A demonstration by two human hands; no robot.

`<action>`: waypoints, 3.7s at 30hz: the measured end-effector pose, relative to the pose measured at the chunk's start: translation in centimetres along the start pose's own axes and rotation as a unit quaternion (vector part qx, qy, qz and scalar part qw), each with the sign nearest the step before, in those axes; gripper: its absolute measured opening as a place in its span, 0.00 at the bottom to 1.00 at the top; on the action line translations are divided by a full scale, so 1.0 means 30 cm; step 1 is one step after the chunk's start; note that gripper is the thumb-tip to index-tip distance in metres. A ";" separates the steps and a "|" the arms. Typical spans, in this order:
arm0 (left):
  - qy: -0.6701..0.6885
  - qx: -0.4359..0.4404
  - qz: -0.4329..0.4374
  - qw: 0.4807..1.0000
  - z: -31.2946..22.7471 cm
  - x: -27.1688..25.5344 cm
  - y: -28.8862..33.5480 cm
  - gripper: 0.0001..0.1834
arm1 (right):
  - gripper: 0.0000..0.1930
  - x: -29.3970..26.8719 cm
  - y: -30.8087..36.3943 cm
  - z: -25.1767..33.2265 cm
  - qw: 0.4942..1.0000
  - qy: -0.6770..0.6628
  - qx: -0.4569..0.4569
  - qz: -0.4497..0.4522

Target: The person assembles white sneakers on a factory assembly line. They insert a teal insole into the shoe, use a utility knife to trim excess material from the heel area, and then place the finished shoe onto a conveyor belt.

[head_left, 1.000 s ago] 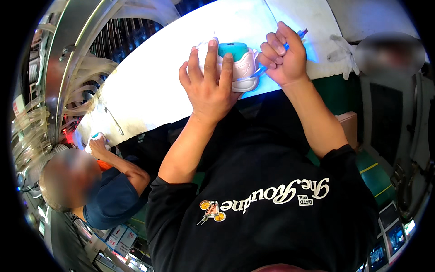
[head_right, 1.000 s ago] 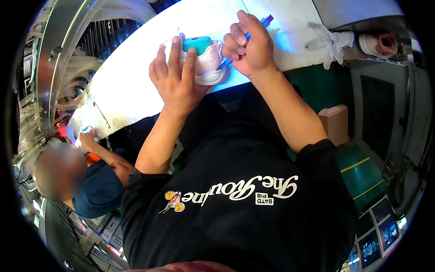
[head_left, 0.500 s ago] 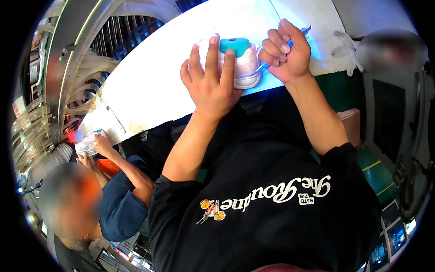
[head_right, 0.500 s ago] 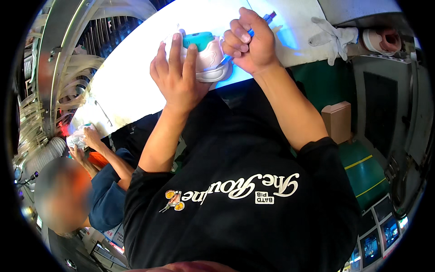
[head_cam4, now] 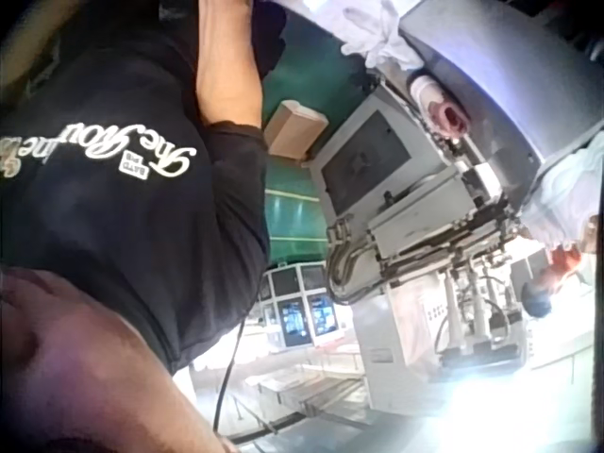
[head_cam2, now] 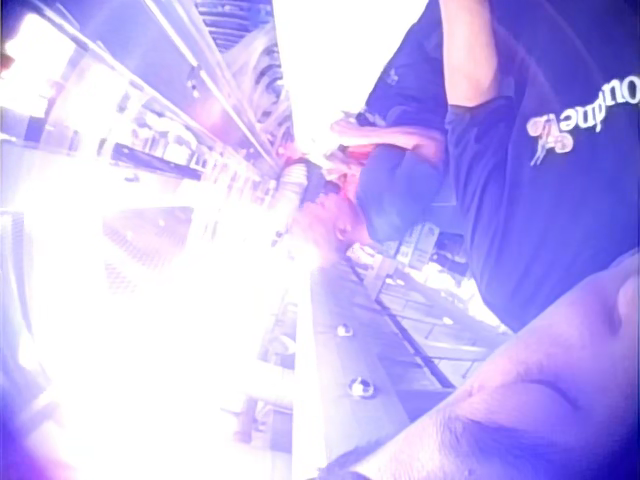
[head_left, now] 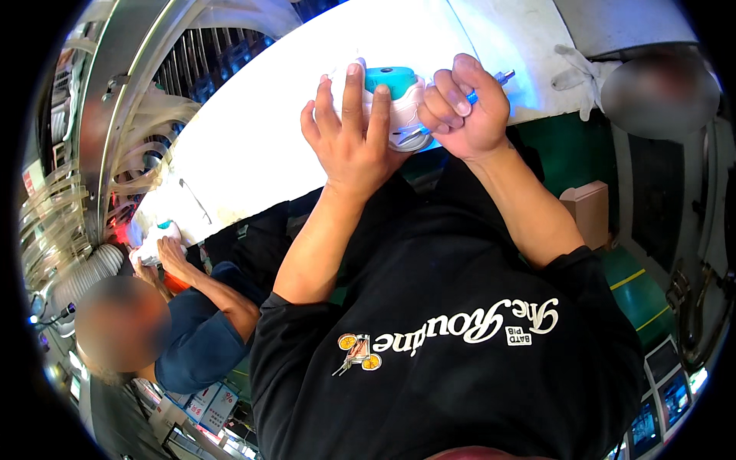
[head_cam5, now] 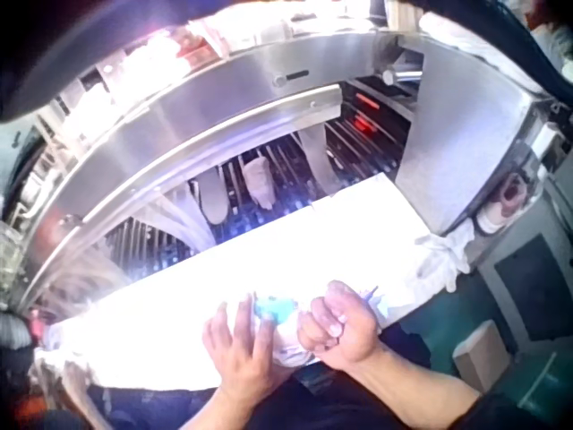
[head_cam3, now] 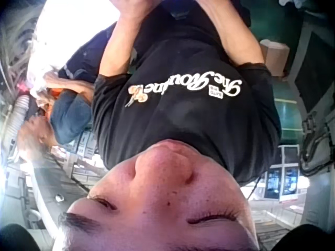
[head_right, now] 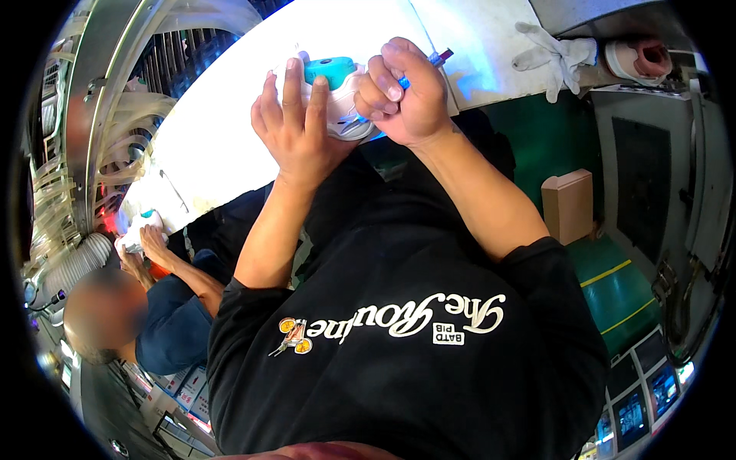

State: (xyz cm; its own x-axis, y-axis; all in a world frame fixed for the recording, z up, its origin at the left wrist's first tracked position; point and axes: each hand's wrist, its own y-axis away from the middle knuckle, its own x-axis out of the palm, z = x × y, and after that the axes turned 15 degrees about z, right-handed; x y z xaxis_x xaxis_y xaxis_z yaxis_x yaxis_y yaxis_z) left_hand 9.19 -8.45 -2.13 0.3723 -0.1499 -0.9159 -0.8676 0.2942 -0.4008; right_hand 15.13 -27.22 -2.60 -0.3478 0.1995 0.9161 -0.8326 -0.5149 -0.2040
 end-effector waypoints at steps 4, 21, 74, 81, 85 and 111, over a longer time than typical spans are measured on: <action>0.026 0.017 -0.024 0.999 0.007 0.006 0.038 0.46 | 0.19 -0.013 0.005 0.006 0.995 -0.094 0.034 0.026; 0.296 -0.021 -0.092 0.950 0.126 -0.098 0.142 0.54 | 0.44 0.032 -0.064 0.083 0.659 0.721 0.137 0.162; 0.773 -0.087 0.128 0.616 0.075 -0.238 0.009 0.58 | 0.55 0.264 -0.064 0.016 0.779 0.568 0.199 0.175; 0.742 -0.098 0.112 0.654 0.076 -0.202 -0.005 0.58 | 0.56 0.234 -0.059 -0.014 0.808 0.543 0.179 0.140; 0.794 -0.133 0.073 0.589 0.125 -0.217 -0.019 0.57 | 0.61 0.198 -0.109 -0.052 0.745 0.634 0.134 0.155; 0.557 -0.328 -0.111 0.755 0.315 -0.067 0.263 0.27 | 0.28 -0.095 0.165 0.119 0.350 0.931 0.046 -0.098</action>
State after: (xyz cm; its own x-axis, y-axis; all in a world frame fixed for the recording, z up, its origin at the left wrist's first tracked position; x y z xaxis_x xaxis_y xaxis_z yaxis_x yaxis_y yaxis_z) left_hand 4.71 3.09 -3.64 0.3415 -0.9350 -0.0959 -0.9371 -0.3307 -0.1119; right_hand 13.55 -33.32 -4.98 -0.0371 0.3922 -0.9191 -0.9312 -0.3473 -0.1106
